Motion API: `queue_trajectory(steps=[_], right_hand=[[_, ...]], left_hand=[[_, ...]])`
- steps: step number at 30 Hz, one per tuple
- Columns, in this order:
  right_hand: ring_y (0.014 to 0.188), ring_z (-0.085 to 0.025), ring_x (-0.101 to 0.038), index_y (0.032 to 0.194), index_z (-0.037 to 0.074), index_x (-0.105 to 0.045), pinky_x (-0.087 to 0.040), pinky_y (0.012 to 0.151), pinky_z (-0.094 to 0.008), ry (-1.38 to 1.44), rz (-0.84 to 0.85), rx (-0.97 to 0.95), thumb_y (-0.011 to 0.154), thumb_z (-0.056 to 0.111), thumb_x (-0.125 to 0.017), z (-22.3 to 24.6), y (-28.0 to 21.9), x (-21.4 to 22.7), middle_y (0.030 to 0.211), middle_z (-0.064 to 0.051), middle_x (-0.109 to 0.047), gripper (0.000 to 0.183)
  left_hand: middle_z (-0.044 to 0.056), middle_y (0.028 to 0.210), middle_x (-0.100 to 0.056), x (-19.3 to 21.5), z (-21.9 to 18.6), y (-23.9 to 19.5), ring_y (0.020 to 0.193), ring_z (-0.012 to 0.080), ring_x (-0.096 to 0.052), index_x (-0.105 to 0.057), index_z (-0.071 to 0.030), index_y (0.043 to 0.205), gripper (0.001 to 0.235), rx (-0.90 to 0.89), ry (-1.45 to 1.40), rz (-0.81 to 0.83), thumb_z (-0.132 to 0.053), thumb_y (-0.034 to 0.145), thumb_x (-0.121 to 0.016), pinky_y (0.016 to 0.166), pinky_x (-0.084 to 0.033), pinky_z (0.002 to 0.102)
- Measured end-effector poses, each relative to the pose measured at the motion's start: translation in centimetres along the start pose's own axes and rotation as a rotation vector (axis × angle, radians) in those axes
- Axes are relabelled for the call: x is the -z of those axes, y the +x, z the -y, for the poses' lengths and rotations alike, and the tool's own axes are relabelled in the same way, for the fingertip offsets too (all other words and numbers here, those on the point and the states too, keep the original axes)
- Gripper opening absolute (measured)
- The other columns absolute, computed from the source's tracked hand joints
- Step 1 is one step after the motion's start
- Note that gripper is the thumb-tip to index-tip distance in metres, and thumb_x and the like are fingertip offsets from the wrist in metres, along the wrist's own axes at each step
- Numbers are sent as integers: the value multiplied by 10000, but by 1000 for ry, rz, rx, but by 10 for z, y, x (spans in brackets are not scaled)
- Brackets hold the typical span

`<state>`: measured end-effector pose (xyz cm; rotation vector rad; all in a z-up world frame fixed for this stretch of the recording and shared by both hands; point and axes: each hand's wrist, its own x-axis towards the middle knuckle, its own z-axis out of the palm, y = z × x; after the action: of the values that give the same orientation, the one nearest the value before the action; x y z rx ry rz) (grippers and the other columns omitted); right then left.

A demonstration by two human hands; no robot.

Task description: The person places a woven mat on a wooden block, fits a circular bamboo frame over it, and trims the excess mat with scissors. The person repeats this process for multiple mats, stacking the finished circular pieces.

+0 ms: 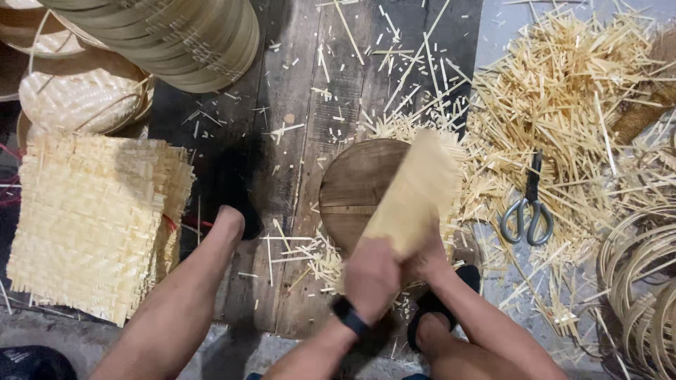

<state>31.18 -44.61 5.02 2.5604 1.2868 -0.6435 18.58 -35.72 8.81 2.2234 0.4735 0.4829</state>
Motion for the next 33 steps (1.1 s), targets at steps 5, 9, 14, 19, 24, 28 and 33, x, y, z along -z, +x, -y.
queue_trajectory(steps=[5, 9, 14, 19, 24, 28, 33], right_hand=[[1487, -437, -184, 1555, 219, -305, -87, 1199, -642, 85, -183, 15, 961, 520, -451, 1, -1, -9, 1578, -193, -270, 681], [1465, -453, -221, 1552, 214, -332, -100, 1190, -647, 174, -349, 73, 938, 498, -506, 3, 1, -13, 1545, -206, -322, 698], [1478, -453, -209, 1552, 209, -366, -75, 1196, -643, 249, -382, 43, 932, 499, -510, 7, 5, -16, 1557, -197, -310, 699], [1454, -439, -308, 1519, 119, -408, -181, 1181, -599, 448, -423, 111, 893, 424, -648, -8, 1, -11, 1526, -222, -403, 737], [1344, -394, -554, 1422, 31, -529, -427, 1140, -455, 779, -919, -244, 887, 179, -759, -81, -49, -14, 1412, -222, -592, 601], [1275, -372, -595, 1391, -32, -571, -436, 1179, -465, 432, -1310, -658, 957, 53, -723, -199, -173, -19, 1314, -205, -633, 468], [1236, -345, -538, 1355, -73, -598, -416, 1072, -449, -133, -1149, -1192, 949, 72, -720, -307, -376, -69, 1280, -221, -586, 448]], left_hand=[[131, 925, -658, 3, -17, 2, 847, 309, -629, -601, -59, 968, 152, -118, 48, 12, -34, 833, -667, 737, -515, 432], [42, 809, -699, 27, 63, 44, 714, 178, -669, -644, -105, 896, 106, 488, -23, -17, -166, 963, -700, 659, -572, 364], [86, 925, -718, 39, 175, 91, 798, 189, -657, -701, -61, 1013, 416, 717, 22, 41, -259, 705, -897, 726, -562, 369], [92, 809, -714, 24, 227, 85, 717, 203, -637, -751, -2, 996, 547, 609, 53, 46, -340, 617, -955, 692, -542, 364], [77, 850, -741, 27, 270, 77, 730, 158, -640, -777, -10, 1014, 551, 669, 89, 138, -408, 665, -930, 686, -535, 347], [122, 953, -715, 21, 304, 71, 805, 175, -620, -719, 51, 1180, 763, 634, -17, 61, -429, 643, -973, 737, -539, 352], [133, 1027, -709, 22, 306, 68, 896, 215, -674, -685, 60, 1229, 788, 573, 50, -20, -394, 657, -982, 816, -549, 353]])
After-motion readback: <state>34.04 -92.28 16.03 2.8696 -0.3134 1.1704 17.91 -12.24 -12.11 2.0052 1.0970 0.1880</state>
